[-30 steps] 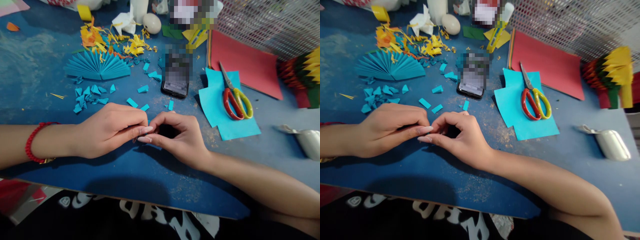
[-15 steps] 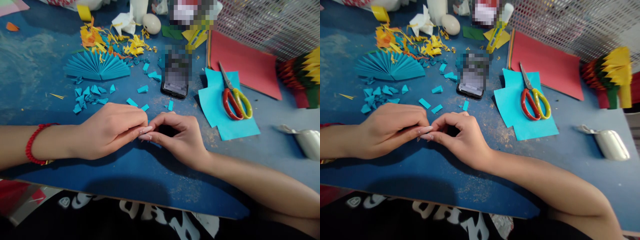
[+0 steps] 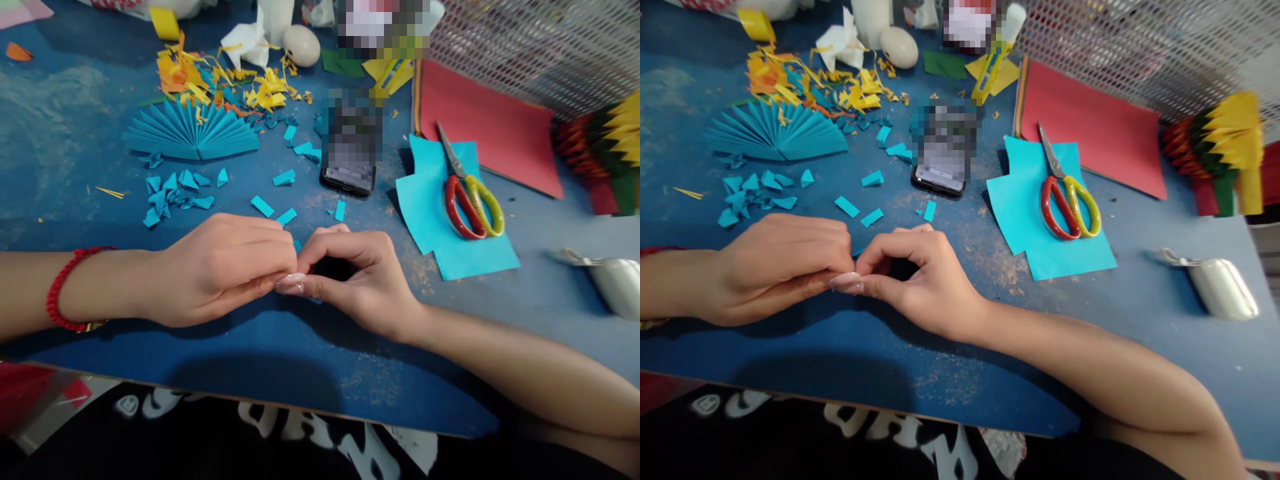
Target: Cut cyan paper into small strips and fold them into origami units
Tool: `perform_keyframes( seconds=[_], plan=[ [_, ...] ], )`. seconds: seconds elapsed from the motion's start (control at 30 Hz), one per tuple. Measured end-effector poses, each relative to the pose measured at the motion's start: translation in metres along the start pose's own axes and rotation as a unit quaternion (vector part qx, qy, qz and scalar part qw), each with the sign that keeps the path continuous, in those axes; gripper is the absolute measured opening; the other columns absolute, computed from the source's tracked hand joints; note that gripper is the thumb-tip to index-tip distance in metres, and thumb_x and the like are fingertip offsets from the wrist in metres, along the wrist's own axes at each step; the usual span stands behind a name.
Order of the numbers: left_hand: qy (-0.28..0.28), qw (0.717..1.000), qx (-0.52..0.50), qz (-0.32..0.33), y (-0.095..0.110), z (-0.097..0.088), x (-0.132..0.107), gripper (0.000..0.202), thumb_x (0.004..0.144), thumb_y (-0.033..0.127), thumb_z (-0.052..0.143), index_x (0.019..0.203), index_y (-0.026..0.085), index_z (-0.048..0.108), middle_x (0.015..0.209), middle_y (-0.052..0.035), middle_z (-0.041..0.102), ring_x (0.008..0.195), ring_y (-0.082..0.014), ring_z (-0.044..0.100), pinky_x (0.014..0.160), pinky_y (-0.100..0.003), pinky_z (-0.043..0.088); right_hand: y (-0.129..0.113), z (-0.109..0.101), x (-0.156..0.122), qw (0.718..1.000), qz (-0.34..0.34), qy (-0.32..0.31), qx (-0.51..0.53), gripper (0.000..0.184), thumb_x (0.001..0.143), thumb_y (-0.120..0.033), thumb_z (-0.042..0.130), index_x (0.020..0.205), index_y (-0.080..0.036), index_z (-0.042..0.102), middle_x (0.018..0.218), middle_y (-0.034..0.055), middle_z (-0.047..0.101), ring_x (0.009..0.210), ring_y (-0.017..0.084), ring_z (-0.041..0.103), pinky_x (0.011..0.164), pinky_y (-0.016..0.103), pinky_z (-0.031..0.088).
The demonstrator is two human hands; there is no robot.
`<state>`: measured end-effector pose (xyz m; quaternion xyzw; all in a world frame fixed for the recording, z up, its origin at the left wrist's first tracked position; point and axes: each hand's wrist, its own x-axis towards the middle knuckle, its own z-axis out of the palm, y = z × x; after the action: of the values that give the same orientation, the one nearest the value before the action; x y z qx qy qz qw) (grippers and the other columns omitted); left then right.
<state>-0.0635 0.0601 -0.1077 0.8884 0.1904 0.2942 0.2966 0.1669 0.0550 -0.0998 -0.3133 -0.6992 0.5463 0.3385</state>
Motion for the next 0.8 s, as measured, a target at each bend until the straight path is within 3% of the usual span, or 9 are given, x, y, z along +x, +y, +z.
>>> perform_keyframes(
  seconds=[0.23, 0.43, 0.6, 0.8],
  plan=[
    [-0.015, 0.997, 0.006, 0.074, -0.005, 0.001, 0.000, 0.017, 0.110, 0.019, 0.046, 0.099, 0.021, 0.058, 0.080, -0.0039, 0.065, 0.071, -0.0183, 0.060, 0.064, -0.031, 0.043, 0.000, -0.001, 0.000, 1.000, -0.005, -0.016, -0.022, 0.037, 0.090, -0.043, 0.089, 0.068, -0.017, 0.073, 0.065, -0.0006, 0.072, 0.062, 0.010, 0.063, 0.064, 0.025, 0.049],
    [0.002, 0.996, -0.081, -0.037, 0.002, -0.003, 0.006, 0.022, 0.112, 0.023, 0.052, 0.093, 0.022, 0.063, 0.080, -0.0009, 0.068, 0.069, -0.0135, 0.061, 0.068, -0.025, 0.048, 0.004, -0.002, 0.004, 0.999, -0.037, -0.004, 0.026, 0.028, 0.087, -0.031, 0.092, 0.073, -0.016, 0.074, 0.068, -0.0019, 0.073, 0.064, 0.009, 0.065, 0.064, 0.022, 0.051],
    [-0.007, 0.983, -0.153, -0.105, 0.005, -0.010, 0.016, 0.032, 0.111, 0.016, 0.055, 0.079, 0.017, 0.061, 0.071, 0.0043, 0.066, 0.058, -0.0067, 0.057, 0.056, -0.016, 0.042, 0.006, -0.003, 0.003, 0.997, -0.031, 0.017, 0.070, 0.027, 0.081, -0.029, 0.096, 0.079, -0.016, 0.074, 0.073, -0.0027, 0.073, 0.065, 0.008, 0.063, 0.065, 0.020, 0.051],
    [0.001, 0.969, -0.199, -0.144, 0.005, -0.009, 0.015, 0.037, 0.113, 0.027, 0.054, 0.079, 0.016, 0.064, 0.067, 0.0043, 0.063, 0.059, -0.0069, 0.060, 0.057, -0.014, 0.045, 0.005, -0.007, 0.001, 0.994, 0.003, 0.008, 0.110, 0.020, 0.101, -0.033, 0.077, 0.090, -0.017, 0.073, 0.082, 0.0007, 0.075, 0.076, 0.012, 0.070, 0.072, 0.023, 0.056]
  ],
)
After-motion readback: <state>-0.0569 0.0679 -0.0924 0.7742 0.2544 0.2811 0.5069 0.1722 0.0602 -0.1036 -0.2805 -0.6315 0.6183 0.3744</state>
